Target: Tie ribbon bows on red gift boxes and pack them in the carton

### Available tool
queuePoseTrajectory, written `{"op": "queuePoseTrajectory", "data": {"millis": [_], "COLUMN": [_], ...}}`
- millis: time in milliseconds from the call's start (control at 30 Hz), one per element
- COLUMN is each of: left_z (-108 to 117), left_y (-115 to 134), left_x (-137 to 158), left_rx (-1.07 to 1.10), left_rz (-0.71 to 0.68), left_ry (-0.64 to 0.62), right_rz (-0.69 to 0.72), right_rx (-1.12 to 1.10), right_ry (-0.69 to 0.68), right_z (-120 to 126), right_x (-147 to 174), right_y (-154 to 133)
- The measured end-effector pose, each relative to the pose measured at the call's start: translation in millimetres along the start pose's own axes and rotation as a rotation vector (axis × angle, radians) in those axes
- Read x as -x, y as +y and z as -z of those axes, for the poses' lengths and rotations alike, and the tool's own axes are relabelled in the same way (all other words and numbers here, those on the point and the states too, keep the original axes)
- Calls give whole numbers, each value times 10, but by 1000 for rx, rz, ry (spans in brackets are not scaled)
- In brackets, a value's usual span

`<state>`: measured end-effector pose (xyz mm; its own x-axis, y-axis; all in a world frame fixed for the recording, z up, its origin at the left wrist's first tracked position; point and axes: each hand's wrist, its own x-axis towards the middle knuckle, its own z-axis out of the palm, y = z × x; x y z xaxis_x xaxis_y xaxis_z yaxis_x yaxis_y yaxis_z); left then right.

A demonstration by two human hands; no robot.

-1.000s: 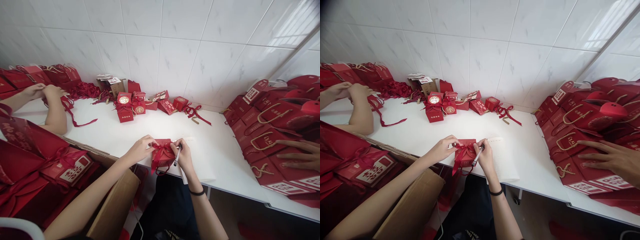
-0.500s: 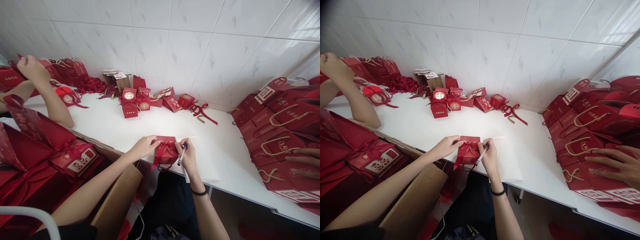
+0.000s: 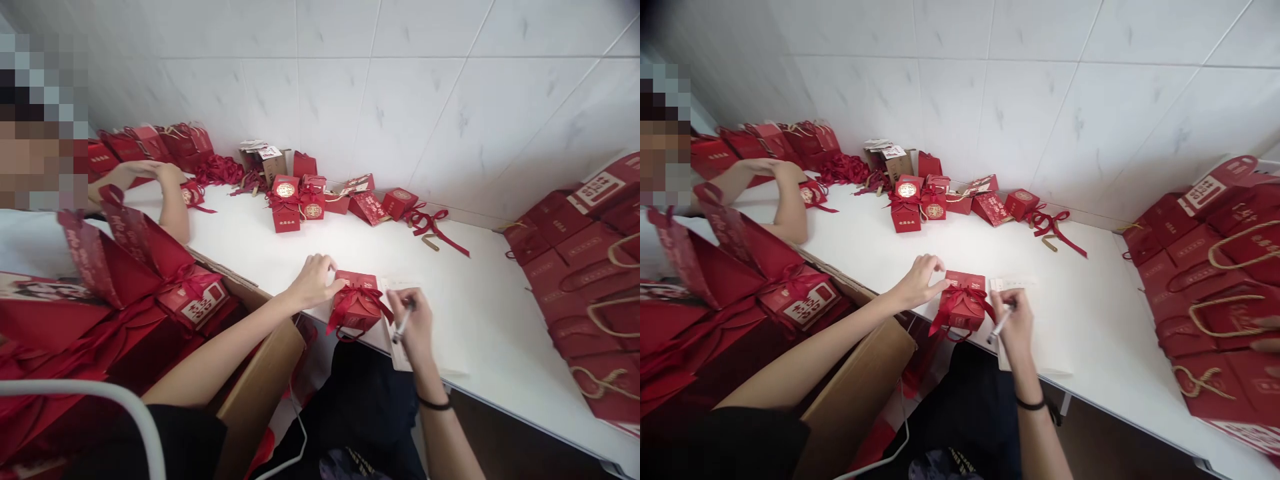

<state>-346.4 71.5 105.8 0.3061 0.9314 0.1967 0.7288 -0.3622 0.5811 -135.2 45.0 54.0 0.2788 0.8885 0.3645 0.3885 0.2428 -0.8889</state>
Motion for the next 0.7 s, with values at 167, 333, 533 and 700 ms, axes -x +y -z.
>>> {"op": "queuePoseTrajectory", "data": {"millis": [167,333,533,700], "left_z": [23,-69,355,1032], "left_y": [181,226,30,-213], "left_x": [6,-101,-47,588], "left_rx": [-128,-301,-23,684], "left_rz": [-323,-310,-174,233], "left_ry": [-209,-415,-125,292], "right_rz": [-198,-217,-164,-195], "right_rx": [300,362,376,382], "right_ry": [64,-115,-204,-225], "right_z": [416,463,464,529], "right_x": [-81,-52,-36,-51], "right_y": [267,591,689,687]}}
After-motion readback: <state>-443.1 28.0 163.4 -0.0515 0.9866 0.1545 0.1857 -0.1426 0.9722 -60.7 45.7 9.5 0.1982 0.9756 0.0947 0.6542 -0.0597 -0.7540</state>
